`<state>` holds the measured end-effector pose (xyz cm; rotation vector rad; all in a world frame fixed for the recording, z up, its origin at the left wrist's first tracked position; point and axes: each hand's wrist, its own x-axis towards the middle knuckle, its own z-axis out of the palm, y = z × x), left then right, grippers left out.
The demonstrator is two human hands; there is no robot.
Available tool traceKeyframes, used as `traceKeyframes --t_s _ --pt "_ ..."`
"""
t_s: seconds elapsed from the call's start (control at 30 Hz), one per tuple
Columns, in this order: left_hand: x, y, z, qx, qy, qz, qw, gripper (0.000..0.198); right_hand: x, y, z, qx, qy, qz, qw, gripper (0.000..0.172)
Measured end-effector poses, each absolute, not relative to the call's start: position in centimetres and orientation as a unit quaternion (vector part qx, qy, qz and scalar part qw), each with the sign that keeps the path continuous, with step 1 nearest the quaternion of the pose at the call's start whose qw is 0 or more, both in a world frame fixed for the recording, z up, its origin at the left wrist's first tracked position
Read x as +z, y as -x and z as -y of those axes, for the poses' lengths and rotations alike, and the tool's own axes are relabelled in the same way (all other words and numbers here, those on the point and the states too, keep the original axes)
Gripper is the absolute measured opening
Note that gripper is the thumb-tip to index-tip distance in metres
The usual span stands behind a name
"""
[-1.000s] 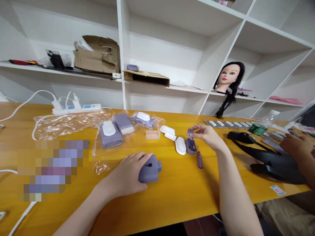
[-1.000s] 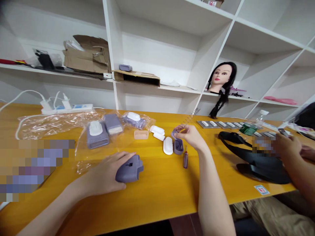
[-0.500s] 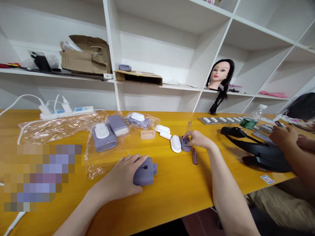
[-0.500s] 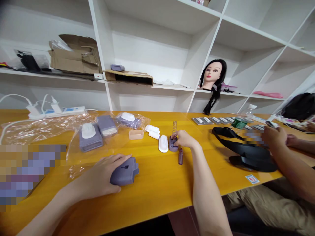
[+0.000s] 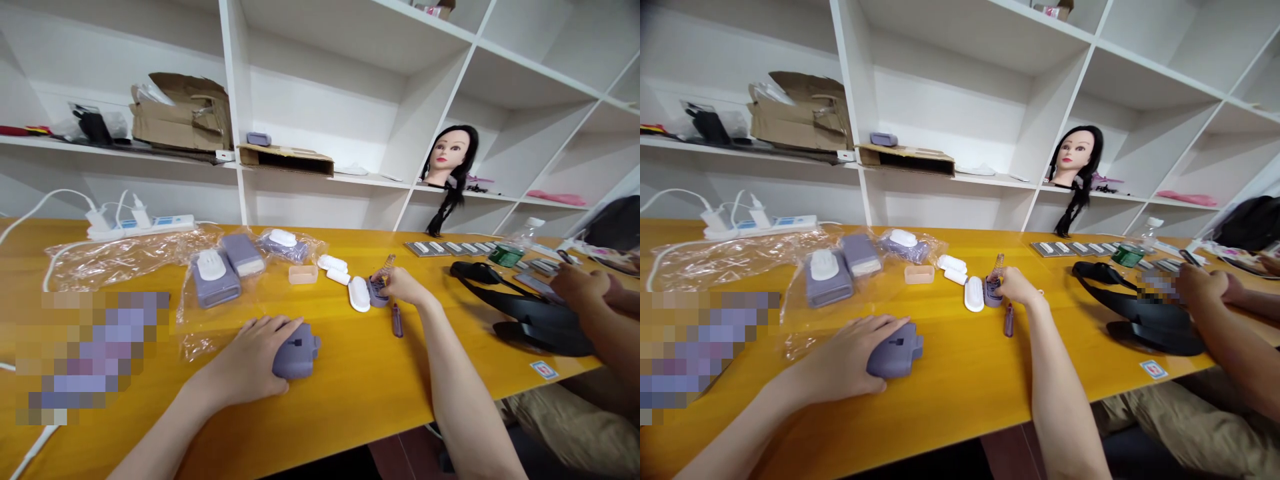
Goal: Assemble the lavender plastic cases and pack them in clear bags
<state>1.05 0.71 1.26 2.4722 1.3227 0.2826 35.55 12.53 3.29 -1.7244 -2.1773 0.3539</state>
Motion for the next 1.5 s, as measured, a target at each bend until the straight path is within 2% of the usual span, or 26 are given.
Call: traceKeyframes --t_s 0.33,0.6,0.97,1.23,1.5 --pt "1.2 -1.1 -0.8 0.098 -0.864 -0.466 0.164 0.081 2.9 -36.2 -12.9 0.121 0.608 0.761 0.193 0.036" --pt "1.4 -0.9 -0.6 0.098 -0.869 -0.460 0.154 0.082 2.8 -36.2 -13.2 0.130 0.598 0.771 0.175 0.032" --pt "1.4 -0.8 -0.9 0.109 -0.880 -0.440 0.145 0.086 2.6 -36.0 -13.7 0.136 0.604 0.768 0.164 0.034" --pt "1.1 -0.5 -0.7 0.123 -0.881 -0.431 0.153 0.092 2.7 -36.7 -13.5 0.154 0.618 0.748 0.186 0.035" --pt "1.9 -0.6 -0.6 0.140 -0.873 -0.432 0.179 0.078 3.1 -36.1 -13.0 0.191 0.615 0.735 0.211 0.041"
